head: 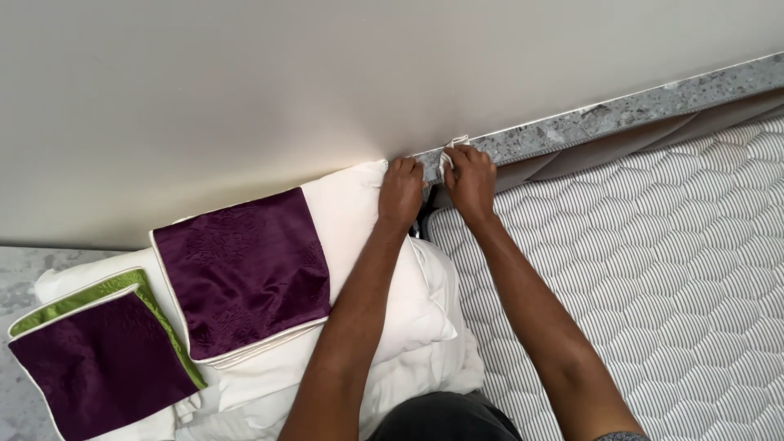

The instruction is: The person cleans the bed frame using a white cloth. They wipe the side and headboard of the bed frame, moving around the bed to reach different sections.

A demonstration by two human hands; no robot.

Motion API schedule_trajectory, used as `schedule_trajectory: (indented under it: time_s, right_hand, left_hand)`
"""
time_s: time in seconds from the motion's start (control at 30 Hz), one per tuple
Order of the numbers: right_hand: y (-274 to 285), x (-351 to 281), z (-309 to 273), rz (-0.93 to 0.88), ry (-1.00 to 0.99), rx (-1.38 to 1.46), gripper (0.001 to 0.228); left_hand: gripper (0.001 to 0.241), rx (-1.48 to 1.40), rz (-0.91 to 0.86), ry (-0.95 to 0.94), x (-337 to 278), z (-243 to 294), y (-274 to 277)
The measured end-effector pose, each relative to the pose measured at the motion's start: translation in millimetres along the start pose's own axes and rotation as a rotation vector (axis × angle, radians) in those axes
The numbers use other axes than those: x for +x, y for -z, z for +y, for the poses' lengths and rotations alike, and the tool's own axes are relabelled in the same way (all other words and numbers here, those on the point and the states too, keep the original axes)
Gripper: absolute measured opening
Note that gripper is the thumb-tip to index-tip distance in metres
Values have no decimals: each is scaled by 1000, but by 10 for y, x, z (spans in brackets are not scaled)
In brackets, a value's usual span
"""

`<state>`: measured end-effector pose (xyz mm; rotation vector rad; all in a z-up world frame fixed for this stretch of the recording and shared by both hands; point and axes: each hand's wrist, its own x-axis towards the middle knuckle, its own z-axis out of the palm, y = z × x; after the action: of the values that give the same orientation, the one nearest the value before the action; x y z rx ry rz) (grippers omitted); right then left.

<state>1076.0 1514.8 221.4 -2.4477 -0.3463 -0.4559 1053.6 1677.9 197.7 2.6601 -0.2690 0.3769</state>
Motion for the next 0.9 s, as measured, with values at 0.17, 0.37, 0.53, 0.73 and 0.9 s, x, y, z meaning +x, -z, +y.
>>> schedule_trajectory:
  time_s: [0.17,0.37,0.53,0.73,0.9]
  right_hand:
    - [21,-35,-64,-31,12,-37,30]
    - [142,-31,15,-64,4,-48,31]
    - [63,43,89,1,18,-47,27]
    - [137,-26,86,-12,46,-52,28]
    - [190,20,279,41,43,-94,32]
  left_hand:
    - [46,-16,17,-17,-1,-36,-23]
    - [45,-48,23,-3,11,-27,-4]
    - [44,-56,14,1,19,26,74]
    - [36,-42,-38,4,62,168,238]
    - [41,-88,90,-214,310,356,128]
